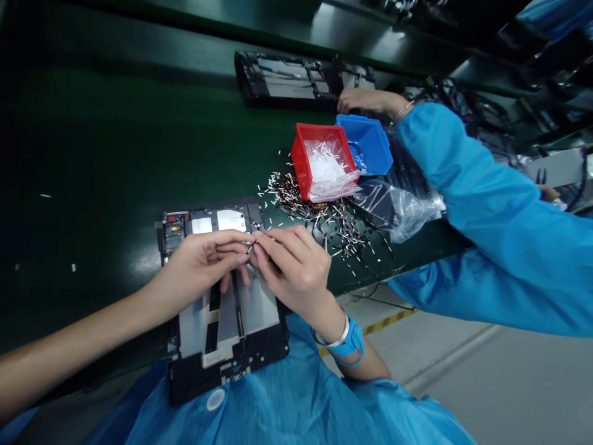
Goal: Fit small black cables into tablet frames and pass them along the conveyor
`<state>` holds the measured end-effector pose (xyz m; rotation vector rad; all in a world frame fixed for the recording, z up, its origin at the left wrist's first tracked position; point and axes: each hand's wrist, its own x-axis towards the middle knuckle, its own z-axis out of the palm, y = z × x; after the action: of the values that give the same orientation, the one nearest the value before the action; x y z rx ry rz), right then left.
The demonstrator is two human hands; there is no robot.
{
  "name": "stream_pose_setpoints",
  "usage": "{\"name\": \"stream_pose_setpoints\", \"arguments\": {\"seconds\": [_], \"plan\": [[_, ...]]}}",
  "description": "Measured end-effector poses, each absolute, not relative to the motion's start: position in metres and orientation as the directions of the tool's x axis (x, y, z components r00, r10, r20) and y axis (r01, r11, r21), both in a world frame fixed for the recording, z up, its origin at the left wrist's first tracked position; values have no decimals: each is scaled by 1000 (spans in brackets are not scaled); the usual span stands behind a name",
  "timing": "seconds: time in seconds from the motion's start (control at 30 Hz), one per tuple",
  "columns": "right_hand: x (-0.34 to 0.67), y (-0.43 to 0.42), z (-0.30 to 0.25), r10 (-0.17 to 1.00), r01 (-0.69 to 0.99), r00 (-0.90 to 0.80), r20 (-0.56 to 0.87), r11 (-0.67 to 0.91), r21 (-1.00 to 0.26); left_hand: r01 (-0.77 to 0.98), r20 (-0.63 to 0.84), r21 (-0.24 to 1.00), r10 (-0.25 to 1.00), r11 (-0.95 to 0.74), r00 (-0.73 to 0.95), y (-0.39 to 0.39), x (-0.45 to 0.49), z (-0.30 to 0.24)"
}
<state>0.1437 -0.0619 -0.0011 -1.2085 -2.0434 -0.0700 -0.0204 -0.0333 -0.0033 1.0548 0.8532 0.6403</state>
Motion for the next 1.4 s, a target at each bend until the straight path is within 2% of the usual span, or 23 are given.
{"name": "stream_pose_setpoints", "arguments": {"seconds": [0.2, 0.33, 0.5, 0.67, 0.83, 0.93, 1.0, 1.07, 1.1, 1.2, 1.3, 1.4], "plan": [[146, -56, 3, 745, 773, -247, 619, 537, -338, -26, -368, 898, 782, 439, 503, -29, -21, 0], [144, -57, 4, 679, 794, -190, 709, 532, -296, -46, -411, 872, 779, 488, 474, -26, -20, 0], [141, -56, -5, 602, 757, -343, 721, 631, -167, -131, -428, 831, 771, 541, 472, -24, -20, -1], [134, -54, -13, 615, 752, -366, 699, 638, -167, -188, -400, 830, 795, 525, 456, -25, -19, -3], [135, -50, -5, 603, 746, -380, 701, 648, -153, -139, -408, 849, 799, 510, 441, -22, -22, -4], [166, -26, 3, 568, 831, -283, 773, 548, -98, -133, -421, 844, 797, 519, 434, -20, -25, -2], [193, -5, 8, 556, 922, -164, 815, 380, -75, -137, -412, 849, 803, 510, 432, -19, -27, 0], [211, 10, 10, 609, 960, -145, 780, 277, -38, -138, -405, 852, 802, 505, 439, -20, -28, 2], [214, 13, 11, 634, 962, -170, 754, 274, -14, -136, -406, 850, 798, 508, 446, -20, -28, 2], [195, 1, 10, 660, 903, -316, 682, 430, 3, -113, -417, 845, 778, 522, 470, -20, -28, 1], [162, -22, 6, 620, 777, -485, 617, 629, -21, -101, -411, 848, 767, 520, 493, -18, -27, 0], [145, -32, 6, 578, 731, -500, 645, 681, -43, -44, -376, 883, 759, 467, 531, -18, -30, 9]]}}
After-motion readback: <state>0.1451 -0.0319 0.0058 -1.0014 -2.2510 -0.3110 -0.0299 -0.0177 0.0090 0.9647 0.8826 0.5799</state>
